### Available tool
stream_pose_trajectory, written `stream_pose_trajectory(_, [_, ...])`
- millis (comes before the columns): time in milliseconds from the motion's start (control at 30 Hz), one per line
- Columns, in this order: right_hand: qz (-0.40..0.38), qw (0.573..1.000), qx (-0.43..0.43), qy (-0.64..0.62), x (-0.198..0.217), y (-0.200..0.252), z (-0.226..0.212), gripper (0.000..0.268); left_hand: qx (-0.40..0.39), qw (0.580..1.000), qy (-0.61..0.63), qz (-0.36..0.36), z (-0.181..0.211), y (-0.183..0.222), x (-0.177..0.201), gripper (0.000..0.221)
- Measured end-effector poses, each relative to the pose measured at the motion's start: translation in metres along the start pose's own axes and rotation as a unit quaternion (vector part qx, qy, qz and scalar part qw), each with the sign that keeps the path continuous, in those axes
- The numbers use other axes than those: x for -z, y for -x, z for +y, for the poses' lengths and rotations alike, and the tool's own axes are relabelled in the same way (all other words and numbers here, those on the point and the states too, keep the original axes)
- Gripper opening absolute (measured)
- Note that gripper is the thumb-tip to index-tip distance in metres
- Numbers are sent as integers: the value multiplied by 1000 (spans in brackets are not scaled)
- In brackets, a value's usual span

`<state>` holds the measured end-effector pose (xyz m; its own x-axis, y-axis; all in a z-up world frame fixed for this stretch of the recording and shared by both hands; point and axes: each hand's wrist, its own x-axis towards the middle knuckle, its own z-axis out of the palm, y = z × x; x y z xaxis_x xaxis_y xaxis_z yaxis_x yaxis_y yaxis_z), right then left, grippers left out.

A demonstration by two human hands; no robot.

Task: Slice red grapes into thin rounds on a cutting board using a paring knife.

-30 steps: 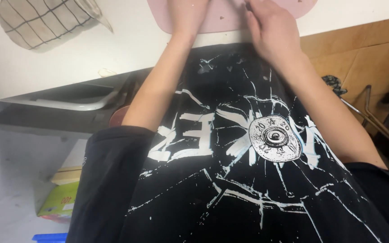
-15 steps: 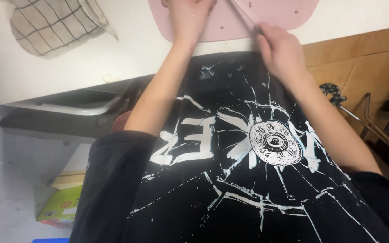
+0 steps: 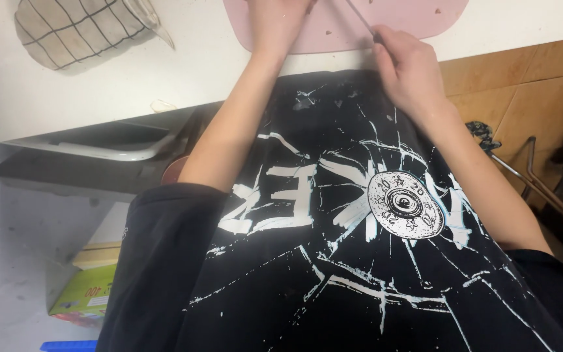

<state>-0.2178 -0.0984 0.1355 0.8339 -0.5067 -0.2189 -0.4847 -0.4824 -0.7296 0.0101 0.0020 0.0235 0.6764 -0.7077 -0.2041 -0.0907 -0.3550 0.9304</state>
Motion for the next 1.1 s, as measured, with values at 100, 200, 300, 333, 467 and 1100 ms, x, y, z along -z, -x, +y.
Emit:
stream_pose_trajectory(100, [-7,1000,16,12,-2,-3,1,23,-11,998,-64,7,-12,-2,-5,23])
stream_pose_trajectory(200, [-10,999,23,20,-1,-3,-1,21,7,996,-84,3,-8,-2,-5,24])
stream_pose_trajectory(300, [-3,1000,6,16,1,-1,2,21,43,997,-66,-10,-4,-4,-5,25])
stream_pose_trajectory(333, [5,1000,-12,13,2,1,3,23,44,997,-63,-7,-4,-4,-6,24])
stream_pose_trajectory(467, [13,999,-28,13,4,10,11,23,27,993,-108,41,-24,-1,-17,27])
stream_pose_trajectory(1100, [48,997,-38,-53,4,17,10,23,-303,910,-273,83,14,28,89,20])
